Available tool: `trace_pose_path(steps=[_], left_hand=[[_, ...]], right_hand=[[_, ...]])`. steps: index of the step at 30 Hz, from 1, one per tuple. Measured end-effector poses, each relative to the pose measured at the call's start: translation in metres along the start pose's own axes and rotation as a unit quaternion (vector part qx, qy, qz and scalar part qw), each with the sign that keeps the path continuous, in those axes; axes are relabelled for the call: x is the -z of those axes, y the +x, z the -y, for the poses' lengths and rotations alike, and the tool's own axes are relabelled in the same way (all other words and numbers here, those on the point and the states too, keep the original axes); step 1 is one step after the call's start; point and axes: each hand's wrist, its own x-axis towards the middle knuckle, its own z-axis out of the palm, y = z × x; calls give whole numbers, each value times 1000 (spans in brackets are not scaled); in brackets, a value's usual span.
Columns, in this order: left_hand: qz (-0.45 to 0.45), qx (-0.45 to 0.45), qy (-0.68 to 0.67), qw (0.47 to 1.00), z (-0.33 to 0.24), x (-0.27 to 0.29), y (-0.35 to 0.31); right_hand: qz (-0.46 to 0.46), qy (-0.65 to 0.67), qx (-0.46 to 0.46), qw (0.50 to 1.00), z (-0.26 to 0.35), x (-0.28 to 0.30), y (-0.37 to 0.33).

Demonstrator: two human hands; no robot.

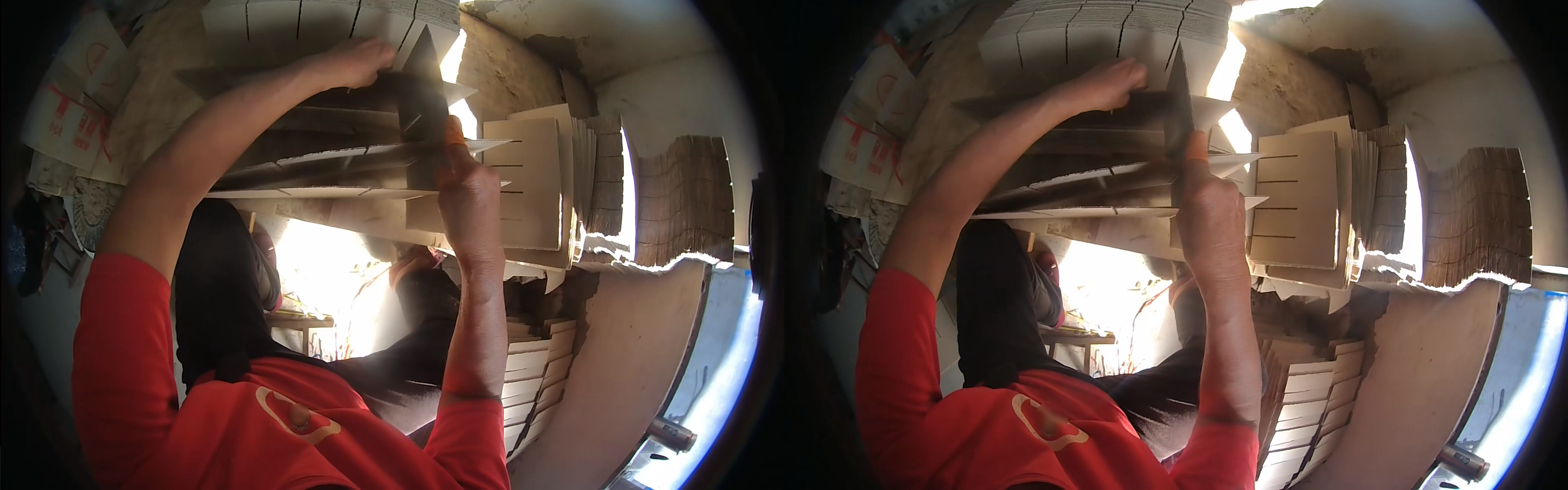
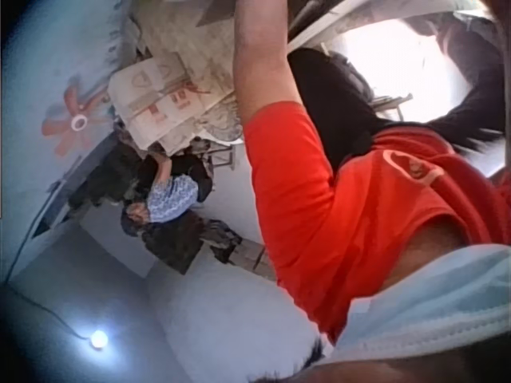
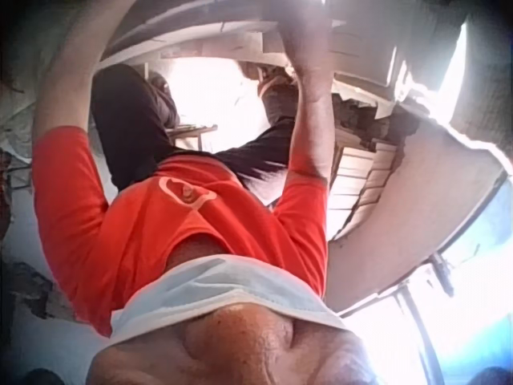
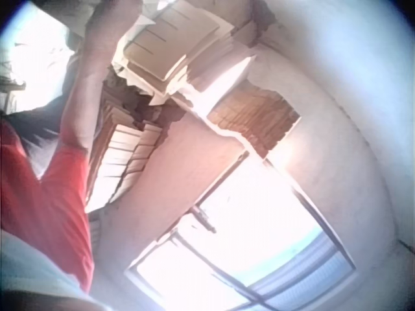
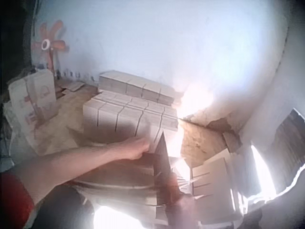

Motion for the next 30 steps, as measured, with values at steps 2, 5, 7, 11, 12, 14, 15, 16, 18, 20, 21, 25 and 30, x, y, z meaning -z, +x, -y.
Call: trace_pose_path(steps=[2, 5, 7, 11, 12, 14, 15, 16, 18, 20, 21, 25, 30], left_hand=[[10, 5, 9, 1000, 1, 2, 1], [-81, -58, -46, 994, 1, 5, -14], [-134, -95, -57, 985, -16, 15, -18], [-123, -122, -101, 980, -30, 23, -37], [-55, -61, -65, 995, -33, 25, -42], [71, 37, -2, 997, -41, 40, -55], [28, 26, -44, 998, -32, 35, -58], [-16, 20, -86, 996, -14, 25, -68], [-32, 22, -132, 991, 1, 22, -79], [23, 49, -130, 990, 2, 38, -88], [7, 33, -102, 994, 9, 35, -99], [-59, 30, -42, 997, 26, 32, -147], [-22, 113, -38, 993, 68, 23, -170]], right_hand=[[23, -38, 20, 999, 4, 12, 0], [26, -63, 12, 998, 0, 7, 0], [13, -40, 15, 999, -13, -7, 0], [-17, -19, 42, 999, -35, -28, 9], [25, -16, 7, 1000, -39, -26, 9], [36, -56, -3, 998, -34, -23, 14], [12, -57, 8, 998, -30, -21, 15], [-8, -57, 24, 998, -16, -17, 19], [-22, -84, 27, 996, -12, -18, 18], [-11, -130, 12, 991, -21, -26, 13], [-4, -138, 3, 990, -23, -28, 12], [-32, -121, 1, 992, -28, -15, 10], [-67, -104, 5, 992, -51, -6, -3]])
